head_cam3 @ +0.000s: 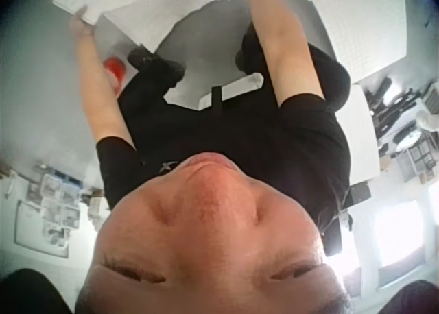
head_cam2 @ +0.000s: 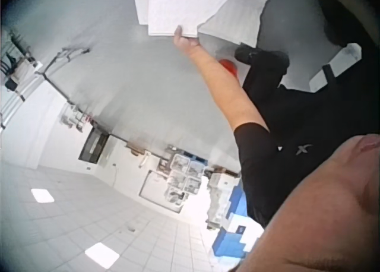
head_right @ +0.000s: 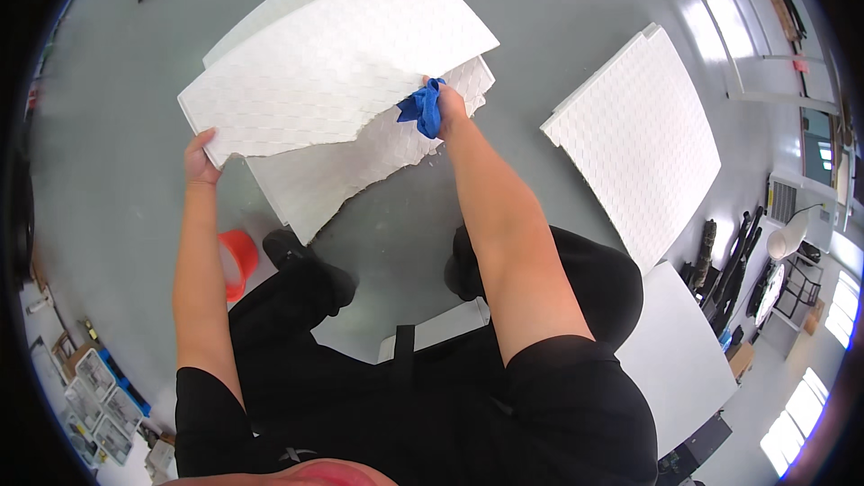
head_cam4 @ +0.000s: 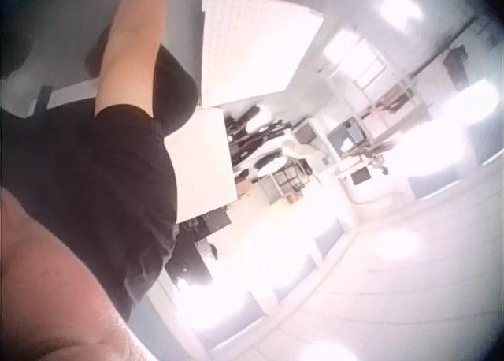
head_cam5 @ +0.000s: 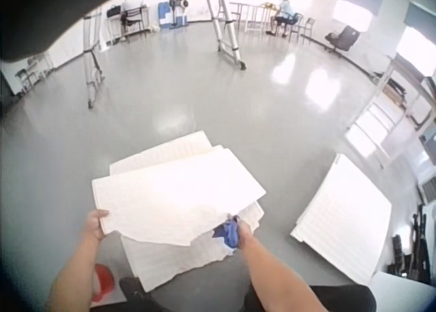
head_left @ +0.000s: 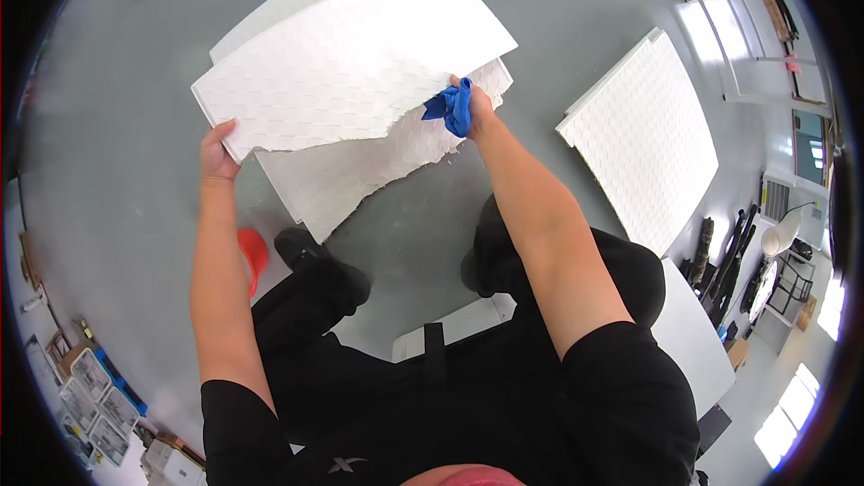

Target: Wiping down white foam acoustic panels with a blue cloth in an industrial workspace.

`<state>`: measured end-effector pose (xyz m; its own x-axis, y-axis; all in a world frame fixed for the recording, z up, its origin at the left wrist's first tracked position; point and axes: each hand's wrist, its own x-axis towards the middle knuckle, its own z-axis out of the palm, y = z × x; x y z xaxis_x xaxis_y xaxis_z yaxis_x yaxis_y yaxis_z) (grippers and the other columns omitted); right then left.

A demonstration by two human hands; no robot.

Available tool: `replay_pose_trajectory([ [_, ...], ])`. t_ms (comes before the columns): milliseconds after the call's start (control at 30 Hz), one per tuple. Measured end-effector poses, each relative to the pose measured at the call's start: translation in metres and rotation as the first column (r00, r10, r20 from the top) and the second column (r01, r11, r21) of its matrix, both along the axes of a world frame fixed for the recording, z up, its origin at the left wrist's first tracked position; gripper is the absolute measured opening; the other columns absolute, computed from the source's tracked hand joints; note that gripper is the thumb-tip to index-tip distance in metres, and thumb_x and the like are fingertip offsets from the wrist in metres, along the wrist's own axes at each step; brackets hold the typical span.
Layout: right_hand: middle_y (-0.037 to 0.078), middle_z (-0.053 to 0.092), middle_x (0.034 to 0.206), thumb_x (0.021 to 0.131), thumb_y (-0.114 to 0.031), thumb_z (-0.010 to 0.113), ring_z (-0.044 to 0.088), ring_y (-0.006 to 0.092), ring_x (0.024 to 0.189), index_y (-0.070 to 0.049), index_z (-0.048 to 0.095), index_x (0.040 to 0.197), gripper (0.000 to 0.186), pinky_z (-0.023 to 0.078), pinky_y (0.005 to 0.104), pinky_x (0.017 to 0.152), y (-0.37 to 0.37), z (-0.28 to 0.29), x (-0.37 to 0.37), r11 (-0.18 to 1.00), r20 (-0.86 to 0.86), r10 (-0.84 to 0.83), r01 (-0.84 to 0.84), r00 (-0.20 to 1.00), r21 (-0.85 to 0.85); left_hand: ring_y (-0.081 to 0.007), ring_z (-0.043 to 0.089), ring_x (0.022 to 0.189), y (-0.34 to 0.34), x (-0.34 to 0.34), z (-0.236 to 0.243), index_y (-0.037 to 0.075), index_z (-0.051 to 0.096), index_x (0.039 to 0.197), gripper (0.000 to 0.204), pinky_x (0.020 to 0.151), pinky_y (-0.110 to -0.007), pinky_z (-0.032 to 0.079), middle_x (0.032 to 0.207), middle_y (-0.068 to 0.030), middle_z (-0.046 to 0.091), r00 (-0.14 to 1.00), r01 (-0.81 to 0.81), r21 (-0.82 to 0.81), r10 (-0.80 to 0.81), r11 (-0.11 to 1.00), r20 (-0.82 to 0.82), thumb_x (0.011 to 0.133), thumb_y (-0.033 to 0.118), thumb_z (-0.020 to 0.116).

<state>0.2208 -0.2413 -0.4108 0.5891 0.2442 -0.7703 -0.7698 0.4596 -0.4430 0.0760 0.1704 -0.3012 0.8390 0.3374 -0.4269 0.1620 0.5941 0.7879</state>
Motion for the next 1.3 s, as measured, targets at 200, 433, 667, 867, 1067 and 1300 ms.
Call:
replay_pose_trajectory([
  [200, 0.003, 0.059, 0.072, 0.085, -0.021, 0.065, 0.056, 0.0153, 0.060, -0.008, 0.058, 0.083, 0.015, 0.045, 0.0291, 0.056, -0.004, -0.013, 0.003, 0.998, -0.036, 0.027, -0.029, 0.999, -0.047, -0.0371, 0.050, 0.116, 0.006, 0.001, -0.023, -0.005, 0.034, 0.134, 0.061, 0.101, -0.046, 0.042, 0.128, -0.0222, 0.049, 1.000, 0.017, -0.013, -0.017, 1.000, 0.004, 0.077, 0.001, 0.055],
  [433, 0.008, 0.063, 0.079, 0.088, -0.025, 0.055, 0.059, 0.0164, 0.064, -0.003, 0.064, 0.091, 0.024, 0.047, 0.0301, 0.059, -0.023, 0.002, -0.030, 0.797, -0.080, 0.533, -0.532, 0.842, -0.287, -0.0359, 0.050, 0.116, 0.004, -0.002, -0.037, -0.005, 0.036, 0.132, 0.056, 0.099, -0.046, 0.043, 0.127, -0.0206, 0.049, 0.999, -0.001, -0.084, -0.003, 0.996, -0.052, 0.079, 0.002, 0.054],
  [667, 0.010, 0.067, 0.091, 0.076, -0.030, 0.061, 0.061, 0.0188, 0.078, -0.005, 0.071, 0.092, 0.031, 0.048, 0.0317, 0.073, -0.017, 0.085, -0.039, 0.117, -0.055, 0.983, -0.823, 0.177, -0.556, -0.0347, 0.051, 0.115, 0.025, -0.016, -0.092, -0.008, 0.041, 0.125, 0.051, 0.099, -0.048, 0.041, 0.123, -0.0196, 0.053, 0.958, -0.109, -0.192, 0.051, 0.975, -0.283, 0.082, 0.017, 0.052],
  [867, 0.011, 0.066, 0.093, 0.076, -0.032, 0.062, 0.061, 0.0200, 0.079, -0.003, 0.068, 0.095, 0.036, 0.048, 0.0326, 0.073, -0.033, 0.156, -0.016, -0.020, -0.157, 0.980, -0.730, 0.120, -0.683, -0.0345, 0.044, 0.122, -0.011, -0.006, -0.121, -0.001, 0.040, 0.128, 0.058, 0.098, -0.044, 0.041, 0.134, -0.0219, 0.042, 0.842, -0.260, 0.046, 0.250, 0.965, -0.479, 0.081, 0.030, 0.053],
  [1067, 0.011, 0.065, 0.089, 0.077, -0.026, 0.063, 0.063, 0.0183, 0.074, -0.001, 0.065, 0.098, 0.033, 0.051, 0.0307, 0.067, -0.095, 0.215, 0.034, 0.367, 0.012, 0.886, -0.686, 0.463, -0.628, -0.0319, 0.035, 0.127, 0.087, -0.050, -0.148, 0.000, 0.040, 0.129, 0.060, 0.109, -0.039, 0.021, 0.130, -0.0248, 0.042, 0.898, -0.186, 0.308, 0.289, 0.933, -0.332, 0.080, 0.028, 0.059],
  [1300, 0.013, 0.065, 0.095, 0.081, -0.018, 0.055, 0.064, 0.0183, 0.076, 0.002, 0.061, 0.111, 0.036, 0.052, 0.0290, 0.067, -0.277, 0.246, -0.019, 0.768, 0.247, 0.452, -0.233, 0.857, -0.597, -0.0300, 0.040, 0.124, 0.041, -0.023, -0.102, 0.001, 0.032, 0.139, 0.063, 0.107, -0.041, 0.026, 0.135, -0.0220, 0.042, 0.873, 0.160, 0.306, 0.010, 0.938, -0.488, 0.085, 0.027, 0.053],
])
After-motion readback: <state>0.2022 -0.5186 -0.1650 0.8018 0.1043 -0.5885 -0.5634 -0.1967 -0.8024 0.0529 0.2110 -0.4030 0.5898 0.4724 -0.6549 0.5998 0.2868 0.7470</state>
